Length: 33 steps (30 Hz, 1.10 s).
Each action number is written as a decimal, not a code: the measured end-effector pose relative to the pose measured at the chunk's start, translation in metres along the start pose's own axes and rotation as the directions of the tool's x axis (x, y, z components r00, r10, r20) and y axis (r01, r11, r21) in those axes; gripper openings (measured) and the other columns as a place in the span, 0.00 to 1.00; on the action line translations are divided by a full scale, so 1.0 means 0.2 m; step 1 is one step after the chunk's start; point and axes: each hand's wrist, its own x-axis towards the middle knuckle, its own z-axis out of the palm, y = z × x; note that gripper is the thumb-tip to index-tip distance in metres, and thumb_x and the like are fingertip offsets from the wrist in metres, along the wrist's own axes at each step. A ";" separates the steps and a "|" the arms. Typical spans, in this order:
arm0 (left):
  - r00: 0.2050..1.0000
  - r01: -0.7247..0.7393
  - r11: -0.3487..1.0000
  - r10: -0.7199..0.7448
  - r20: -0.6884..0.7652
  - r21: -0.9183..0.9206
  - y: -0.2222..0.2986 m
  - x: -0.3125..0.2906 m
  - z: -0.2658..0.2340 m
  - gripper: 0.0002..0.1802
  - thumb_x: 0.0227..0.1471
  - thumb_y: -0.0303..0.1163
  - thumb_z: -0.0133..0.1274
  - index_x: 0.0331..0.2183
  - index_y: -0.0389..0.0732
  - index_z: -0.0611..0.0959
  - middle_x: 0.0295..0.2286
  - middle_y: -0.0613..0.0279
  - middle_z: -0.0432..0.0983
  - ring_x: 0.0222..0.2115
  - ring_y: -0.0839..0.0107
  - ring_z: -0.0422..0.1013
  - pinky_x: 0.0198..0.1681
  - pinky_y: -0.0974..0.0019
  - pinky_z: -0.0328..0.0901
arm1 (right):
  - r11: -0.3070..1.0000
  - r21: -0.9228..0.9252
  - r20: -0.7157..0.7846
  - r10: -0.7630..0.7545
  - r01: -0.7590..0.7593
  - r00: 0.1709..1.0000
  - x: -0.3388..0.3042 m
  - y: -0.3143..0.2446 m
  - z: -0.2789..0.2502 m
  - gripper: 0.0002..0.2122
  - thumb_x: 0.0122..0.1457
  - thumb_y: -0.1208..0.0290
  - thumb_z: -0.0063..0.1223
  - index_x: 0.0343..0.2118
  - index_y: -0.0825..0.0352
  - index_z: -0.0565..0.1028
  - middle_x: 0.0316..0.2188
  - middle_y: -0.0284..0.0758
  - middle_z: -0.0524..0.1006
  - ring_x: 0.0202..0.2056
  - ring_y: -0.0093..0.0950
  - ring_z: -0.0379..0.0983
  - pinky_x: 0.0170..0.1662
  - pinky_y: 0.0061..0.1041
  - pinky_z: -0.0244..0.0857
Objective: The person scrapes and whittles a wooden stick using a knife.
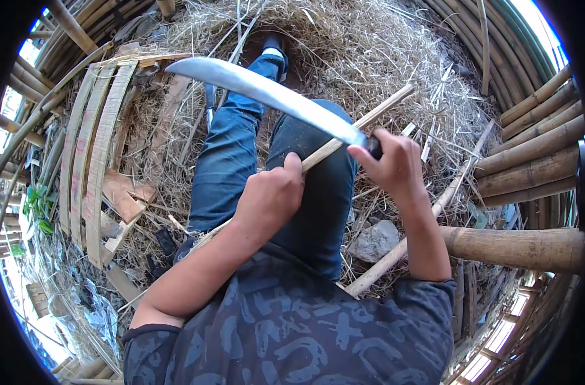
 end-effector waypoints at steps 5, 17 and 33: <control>1.000 -0.007 1.000 0.007 -0.004 -0.016 0.00 -0.01 -0.01 0.09 0.58 0.30 0.46 0.28 0.35 0.68 0.15 0.47 0.73 0.17 0.51 0.73 0.18 0.52 0.67 | 0.951 0.169 0.016 0.258 -0.257 0.966 0.04 0.41 -0.01 0.35 0.53 0.28 0.39 0.17 0.63 0.71 0.09 0.29 0.69 0.13 0.22 0.68 0.16 0.25 0.58; 1.000 0.000 0.997 -0.001 -0.025 -0.072 -0.04 -0.02 0.00 0.10 0.59 0.32 0.45 0.29 0.35 0.68 0.14 0.46 0.72 0.18 0.48 0.73 0.19 0.50 0.67 | 0.819 0.140 -0.215 0.573 -0.556 0.791 -0.04 0.96 -0.13 0.33 0.58 0.31 0.34 0.18 0.62 0.71 0.10 0.27 0.66 0.11 0.20 0.61 0.15 0.22 0.53; 0.962 0.140 0.939 -0.053 0.269 -0.313 0.04 0.07 -0.14 0.14 0.62 0.35 0.43 0.29 0.33 0.68 0.16 0.38 0.69 0.22 0.38 0.69 0.24 0.43 0.59 | 0.987 0.106 0.006 0.124 -0.124 0.992 0.01 0.00 -0.04 0.29 0.49 0.39 0.56 0.21 0.68 0.77 0.12 0.43 0.72 0.19 0.43 0.75 0.24 0.37 0.67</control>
